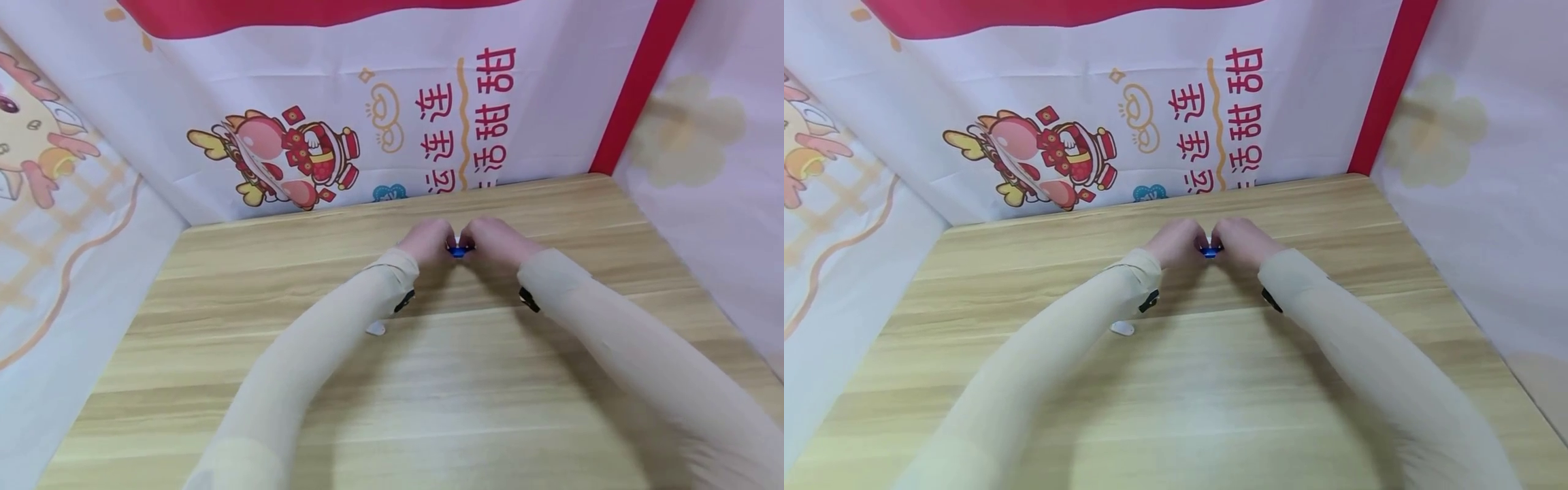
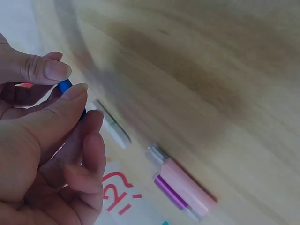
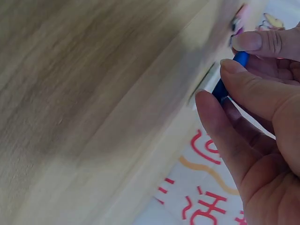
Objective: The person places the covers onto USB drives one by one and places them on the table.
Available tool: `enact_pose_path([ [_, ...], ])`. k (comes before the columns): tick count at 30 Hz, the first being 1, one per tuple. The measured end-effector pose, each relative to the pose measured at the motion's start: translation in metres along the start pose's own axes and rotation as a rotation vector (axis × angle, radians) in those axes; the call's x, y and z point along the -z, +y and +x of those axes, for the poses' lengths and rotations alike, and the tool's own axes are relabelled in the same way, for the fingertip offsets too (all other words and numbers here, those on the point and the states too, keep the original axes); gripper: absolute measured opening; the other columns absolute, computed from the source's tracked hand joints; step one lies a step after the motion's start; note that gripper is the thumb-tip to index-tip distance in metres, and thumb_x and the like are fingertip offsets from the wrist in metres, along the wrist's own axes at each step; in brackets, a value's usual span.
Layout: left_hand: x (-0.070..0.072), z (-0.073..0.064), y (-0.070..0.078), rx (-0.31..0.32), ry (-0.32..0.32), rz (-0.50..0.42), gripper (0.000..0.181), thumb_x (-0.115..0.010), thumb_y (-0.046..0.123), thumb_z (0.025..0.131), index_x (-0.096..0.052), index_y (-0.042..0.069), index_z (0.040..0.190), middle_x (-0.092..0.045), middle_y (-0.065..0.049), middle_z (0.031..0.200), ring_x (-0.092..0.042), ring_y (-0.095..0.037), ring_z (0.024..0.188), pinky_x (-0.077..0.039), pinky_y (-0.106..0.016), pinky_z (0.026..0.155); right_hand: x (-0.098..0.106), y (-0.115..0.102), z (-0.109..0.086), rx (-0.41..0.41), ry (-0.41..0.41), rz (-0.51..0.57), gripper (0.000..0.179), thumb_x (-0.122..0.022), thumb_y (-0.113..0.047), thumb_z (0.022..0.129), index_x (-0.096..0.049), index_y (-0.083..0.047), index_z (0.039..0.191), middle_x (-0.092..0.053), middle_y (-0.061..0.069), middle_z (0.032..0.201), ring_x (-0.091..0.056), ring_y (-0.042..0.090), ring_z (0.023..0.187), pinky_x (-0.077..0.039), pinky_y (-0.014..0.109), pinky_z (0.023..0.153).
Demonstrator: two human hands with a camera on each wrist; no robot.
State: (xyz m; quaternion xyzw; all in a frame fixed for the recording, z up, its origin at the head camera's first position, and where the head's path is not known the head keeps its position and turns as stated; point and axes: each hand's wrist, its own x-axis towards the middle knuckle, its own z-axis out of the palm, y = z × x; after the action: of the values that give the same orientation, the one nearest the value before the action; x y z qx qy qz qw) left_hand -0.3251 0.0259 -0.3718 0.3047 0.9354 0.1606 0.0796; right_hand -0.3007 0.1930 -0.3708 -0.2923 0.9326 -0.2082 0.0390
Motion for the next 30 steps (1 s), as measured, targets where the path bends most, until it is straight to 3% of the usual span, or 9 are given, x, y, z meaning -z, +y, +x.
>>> enact_pose_path([
  [9, -0.011, 0.022, -0.002, 0.053, -0.069, 0.089, 0.016, -0.085, 0.011, 0.078, -0.074, 0.008, 0.089, -0.068, -0.001, 0.083, -0.06, -0.018, 0.08, -0.049, -0.029, 0.077, -0.004, 0.013, 0.01, -0.084, -0.072, 0.006, 0.009, -0.081, -0.002, 0.079, -0.075, -0.001, 0.085, -0.071, 0.008, 0.082, -0.064, 0.024, 0.079, -0.051, 0.043, 0.081],
  [14, -0.011, 0.026, 0.002, 0.081, -0.091, 0.091, 0.017, -0.083, 0.01, 0.081, -0.071, 0.006, 0.093, -0.067, -0.003, 0.086, -0.06, -0.019, 0.082, -0.049, -0.029, 0.079, -0.009, 0.02, 0.014, -0.094, -0.054, -0.001, 0.009, -0.082, -0.001, 0.077, -0.075, -0.002, 0.083, -0.072, 0.008, 0.081, -0.065, 0.026, 0.08, -0.052, 0.044, 0.083],
  [18, -0.009, 0.028, 0.005, 0.058, -0.104, 0.134, 0.013, -0.082, 0.009, 0.081, -0.071, 0.006, 0.089, -0.067, -0.004, 0.084, -0.06, -0.019, 0.083, -0.049, -0.029, 0.079, -0.01, 0.021, 0.017, -0.099, -0.018, -0.027, 0.01, -0.082, 0.001, 0.074, -0.074, -0.003, 0.078, -0.07, 0.007, 0.076, -0.064, 0.026, 0.078, -0.052, 0.044, 0.081],
  [23, -0.008, 0.032, 0.006, 0.043, -0.09, 0.175, 0.014, -0.083, 0.006, 0.078, -0.07, 0.008, 0.083, -0.066, -0.003, 0.08, -0.061, -0.018, 0.083, -0.05, -0.029, 0.079, -0.008, 0.016, 0.021, -0.131, -0.002, -0.057, 0.011, -0.079, 0.005, 0.071, -0.072, -0.003, 0.074, -0.067, 0.005, 0.071, -0.061, 0.026, 0.073, -0.051, 0.043, 0.077],
  [30, -0.008, 0.029, 0.013, 0.046, -0.065, 0.194, 0.015, -0.082, 0.003, 0.078, -0.071, 0.006, 0.087, -0.067, -0.005, 0.087, -0.061, -0.02, 0.088, -0.05, -0.03, 0.085, -0.011, 0.016, 0.022, -0.181, 0.002, -0.037, 0.011, -0.076, 0.007, 0.07, -0.071, -0.003, 0.071, -0.065, 0.004, 0.067, -0.058, 0.024, 0.069, -0.051, 0.04, 0.072],
])
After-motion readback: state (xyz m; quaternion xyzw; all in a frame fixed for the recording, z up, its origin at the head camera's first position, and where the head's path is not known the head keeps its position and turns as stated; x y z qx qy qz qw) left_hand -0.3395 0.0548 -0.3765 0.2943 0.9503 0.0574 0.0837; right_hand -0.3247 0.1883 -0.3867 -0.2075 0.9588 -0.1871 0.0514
